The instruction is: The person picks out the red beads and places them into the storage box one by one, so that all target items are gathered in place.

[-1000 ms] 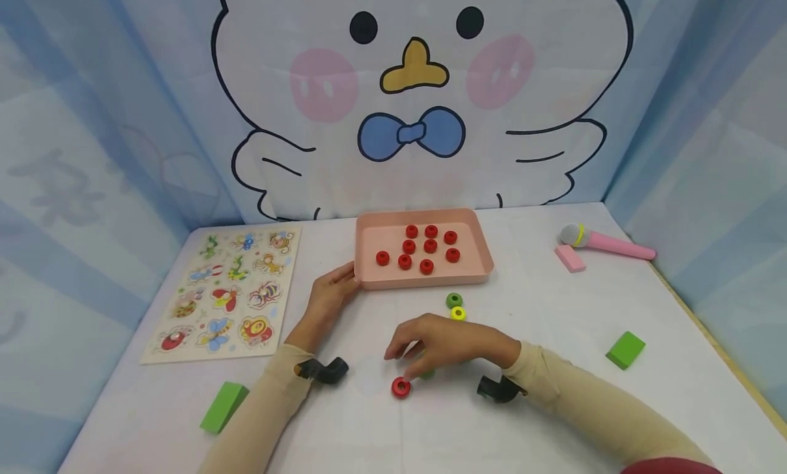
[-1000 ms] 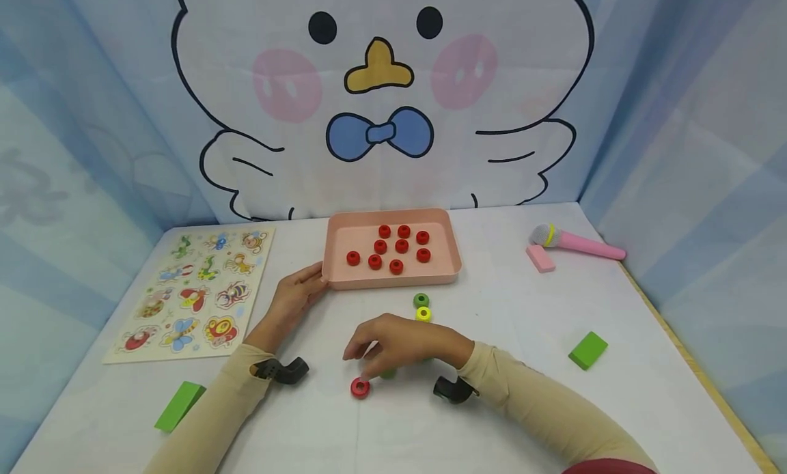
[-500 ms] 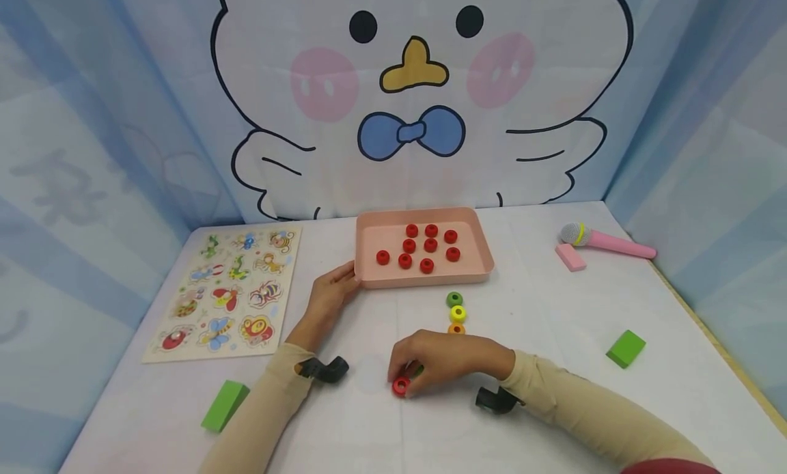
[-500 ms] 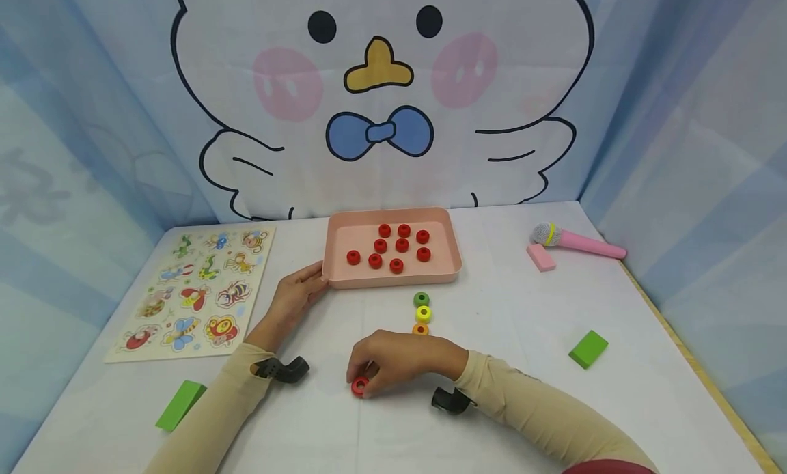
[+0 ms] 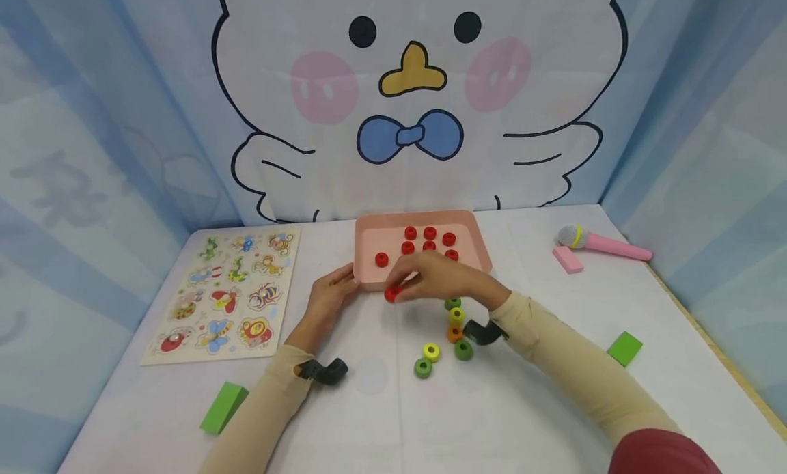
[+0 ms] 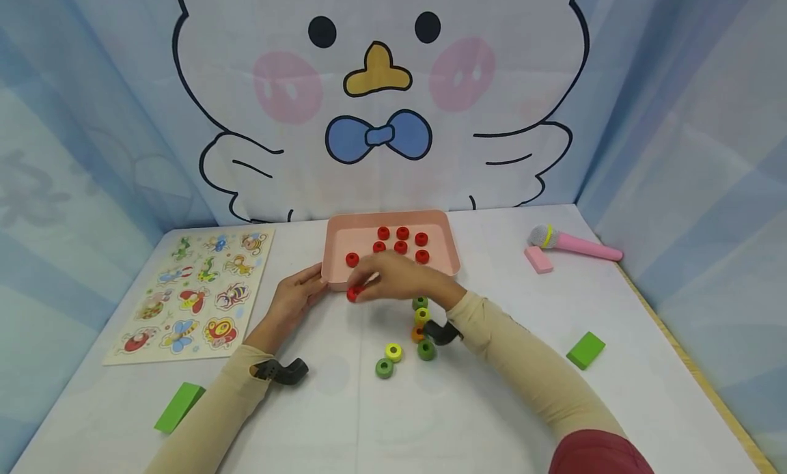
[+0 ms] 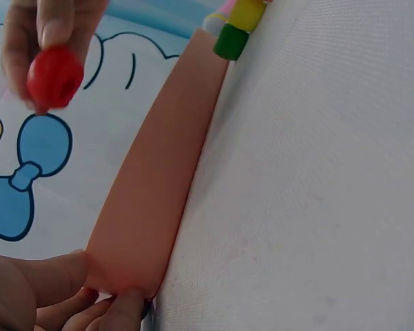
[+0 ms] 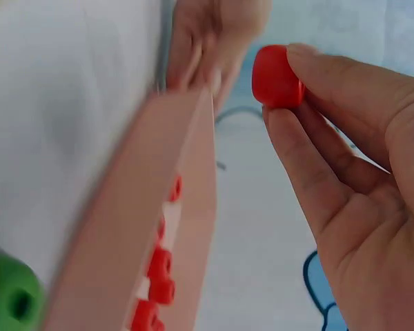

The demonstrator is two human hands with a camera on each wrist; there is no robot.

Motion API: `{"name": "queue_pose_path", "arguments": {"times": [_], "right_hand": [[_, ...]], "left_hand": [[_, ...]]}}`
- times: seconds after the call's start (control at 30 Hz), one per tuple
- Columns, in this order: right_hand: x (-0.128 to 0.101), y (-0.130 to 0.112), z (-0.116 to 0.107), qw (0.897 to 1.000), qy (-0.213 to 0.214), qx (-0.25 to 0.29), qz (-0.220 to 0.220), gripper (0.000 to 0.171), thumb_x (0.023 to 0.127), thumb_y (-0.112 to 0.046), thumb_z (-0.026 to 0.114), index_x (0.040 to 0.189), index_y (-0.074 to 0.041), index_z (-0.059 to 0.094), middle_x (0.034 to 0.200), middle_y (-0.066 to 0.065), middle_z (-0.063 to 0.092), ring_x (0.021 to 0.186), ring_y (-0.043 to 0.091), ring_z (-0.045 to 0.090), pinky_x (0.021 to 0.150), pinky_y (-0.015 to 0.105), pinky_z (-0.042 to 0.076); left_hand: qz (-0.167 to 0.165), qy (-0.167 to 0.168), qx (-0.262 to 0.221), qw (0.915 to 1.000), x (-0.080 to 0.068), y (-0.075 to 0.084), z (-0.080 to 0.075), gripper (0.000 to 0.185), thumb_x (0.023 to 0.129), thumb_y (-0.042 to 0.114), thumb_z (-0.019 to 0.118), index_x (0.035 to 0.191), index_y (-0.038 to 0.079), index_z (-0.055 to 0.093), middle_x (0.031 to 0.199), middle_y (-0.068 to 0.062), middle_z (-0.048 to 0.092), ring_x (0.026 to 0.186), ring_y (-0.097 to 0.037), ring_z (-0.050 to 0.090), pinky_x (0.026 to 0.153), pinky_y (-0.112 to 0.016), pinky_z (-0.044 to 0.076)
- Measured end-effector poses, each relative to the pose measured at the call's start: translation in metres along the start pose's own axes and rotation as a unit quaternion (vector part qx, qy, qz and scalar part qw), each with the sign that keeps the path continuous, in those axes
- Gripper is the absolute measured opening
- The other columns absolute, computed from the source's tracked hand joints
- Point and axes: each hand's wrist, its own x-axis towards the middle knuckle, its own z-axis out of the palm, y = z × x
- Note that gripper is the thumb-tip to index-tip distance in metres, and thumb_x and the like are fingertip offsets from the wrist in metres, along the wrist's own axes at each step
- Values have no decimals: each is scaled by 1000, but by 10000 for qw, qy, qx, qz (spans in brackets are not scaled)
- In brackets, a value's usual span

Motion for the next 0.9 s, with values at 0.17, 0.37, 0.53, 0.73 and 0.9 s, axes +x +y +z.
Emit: {"name": "queue_pose_path", "arguments": {"times": [0.17, 0.37, 0.53, 0.73, 0.9], "right_hand": [[41, 14, -28, 9958, 541, -340, 660, 32, 90, -19, 74, 121, -13, 69, 113, -4, 66, 99, 15, 61, 84, 29, 56], [83, 30, -41, 9923, 535, -72, 1116, 35, 93, -17, 70, 126, -8, 66, 115, 1, 67, 104, 17, 61, 87, 32, 56], [106, 37, -45, 9893, 482, -129, 1370, 33, 93, -13, 69, 125, -3, 66, 112, 5, 68, 105, 20, 61, 94, 31, 53], [121, 55, -43, 9819, 459, -211, 1823, 31, 91, -10, 70, 122, -3, 67, 112, 9, 66, 103, 23, 59, 93, 31, 53], [125, 65, -39, 9737, 395, -205, 2235, 29, 91, -11, 70, 120, -7, 67, 115, 8, 63, 102, 24, 56, 93, 33, 52]], "left_hand": [[43, -81, -47, 9999, 1, -1, -3, 48, 95, -3, 59, 142, -2, 49, 142, -18, 50, 129, -25, 50, 106, -34, 43], [67, -104, -68, 9999, 0, 0, -4, 47, 94, -3, 60, 140, -2, 51, 140, -18, 52, 128, -25, 52, 105, -34, 44], [125, -77, -142, 9998, 1, 1, -3, 47, 93, -5, 60, 139, -3, 52, 139, -19, 53, 127, -26, 52, 105, -34, 44], [36, -59, -76, 9999, 2, 1, -5, 47, 94, -3, 60, 140, -2, 52, 139, -18, 53, 127, -25, 52, 104, -34, 45], [-17, -32, 57, 10000, 3, 1, -5, 47, 94, 0, 61, 140, 1, 52, 140, -16, 53, 127, -24, 52, 105, -34, 45]]}}
